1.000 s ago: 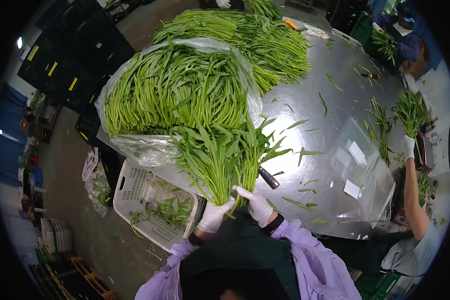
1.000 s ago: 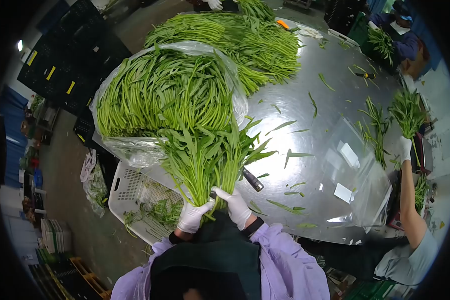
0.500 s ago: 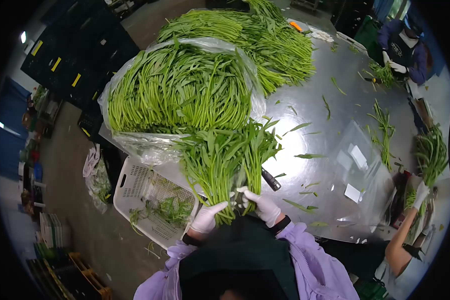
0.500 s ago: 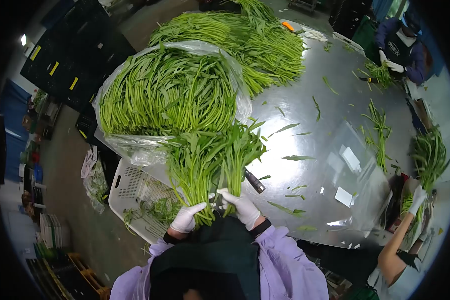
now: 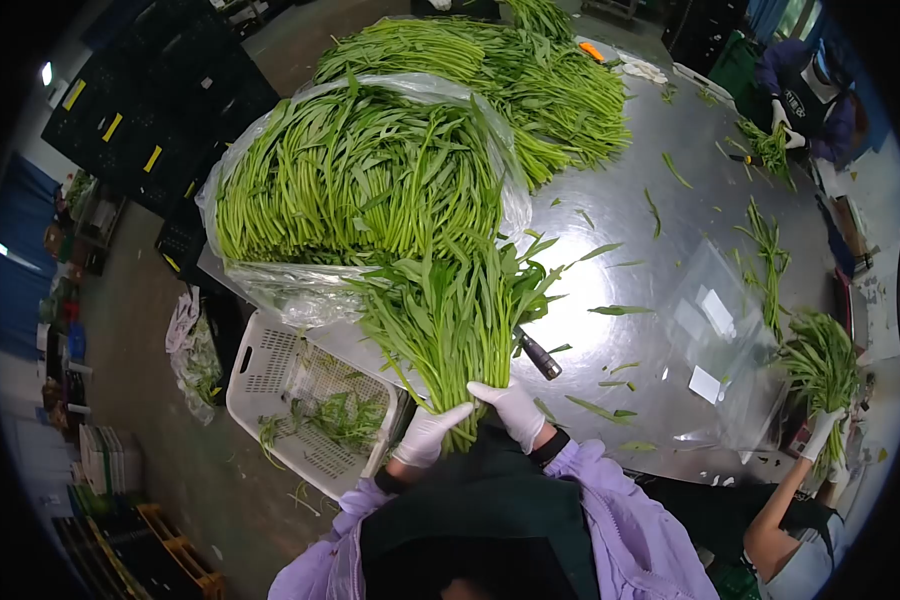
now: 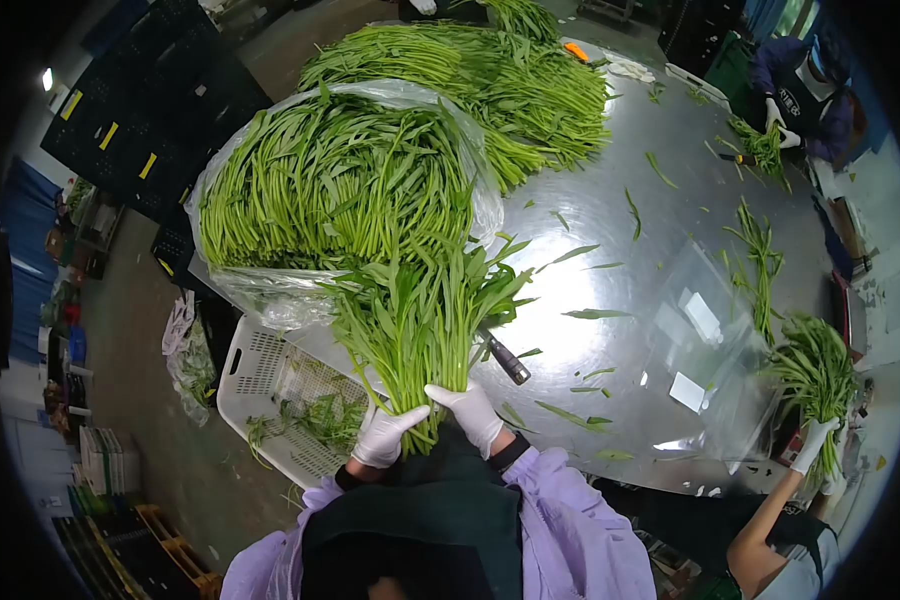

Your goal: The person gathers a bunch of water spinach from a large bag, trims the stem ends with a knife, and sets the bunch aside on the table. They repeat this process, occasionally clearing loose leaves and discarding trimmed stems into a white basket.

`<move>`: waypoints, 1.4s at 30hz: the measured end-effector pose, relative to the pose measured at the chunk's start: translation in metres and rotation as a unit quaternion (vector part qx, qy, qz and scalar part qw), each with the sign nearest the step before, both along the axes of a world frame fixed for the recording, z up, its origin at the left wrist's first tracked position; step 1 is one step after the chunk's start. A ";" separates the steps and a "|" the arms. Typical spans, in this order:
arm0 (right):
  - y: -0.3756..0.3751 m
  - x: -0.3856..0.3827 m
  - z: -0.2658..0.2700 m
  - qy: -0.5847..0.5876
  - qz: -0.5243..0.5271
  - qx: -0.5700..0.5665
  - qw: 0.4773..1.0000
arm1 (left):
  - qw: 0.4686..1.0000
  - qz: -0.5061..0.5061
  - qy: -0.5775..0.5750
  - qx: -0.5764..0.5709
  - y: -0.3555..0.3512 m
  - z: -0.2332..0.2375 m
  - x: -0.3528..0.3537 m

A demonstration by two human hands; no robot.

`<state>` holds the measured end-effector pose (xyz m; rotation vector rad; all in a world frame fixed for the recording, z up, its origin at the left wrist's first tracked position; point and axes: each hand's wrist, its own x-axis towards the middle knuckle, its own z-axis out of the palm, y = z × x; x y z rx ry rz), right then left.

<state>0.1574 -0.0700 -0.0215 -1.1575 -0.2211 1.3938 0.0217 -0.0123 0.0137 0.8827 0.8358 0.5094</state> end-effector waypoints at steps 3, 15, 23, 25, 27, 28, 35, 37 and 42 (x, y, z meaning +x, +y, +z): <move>-0.001 -0.001 0.001 0.002 -0.005 0.005 1.000 | 1.000 -0.017 -0.003 0.007 -0.001 -0.001 0.002; -0.005 0.002 0.006 -0.045 0.023 0.023 0.998 | 0.994 0.090 -0.027 -0.060 0.001 -0.005 -0.002; -0.021 0.022 0.020 -0.008 0.112 0.067 0.991 | 0.988 0.136 -0.058 -0.053 0.014 -0.002 -0.006; -0.031 0.041 0.029 0.063 0.190 0.193 0.961 | 0.990 0.116 -0.052 -0.054 0.016 0.008 -0.009; -0.031 0.056 0.038 0.072 0.177 0.187 0.964 | 0.994 0.091 -0.049 -0.044 0.014 0.001 -0.012; -0.027 0.063 0.037 -0.106 0.156 0.104 0.976 | 0.995 0.071 -0.051 -0.051 0.013 -0.001 -0.012; -0.014 0.048 0.055 -0.085 0.038 -0.010 0.996 | 0.999 0.026 -0.018 -0.037 0.016 0.003 -0.008; -0.007 0.027 0.038 -0.060 0.067 0.048 0.995 | 0.997 0.047 -0.044 -0.053 0.013 0.000 -0.001; 0.004 -0.004 0.030 -0.281 0.069 0.075 0.954 | 0.985 0.094 -0.090 -0.113 0.007 0.002 0.005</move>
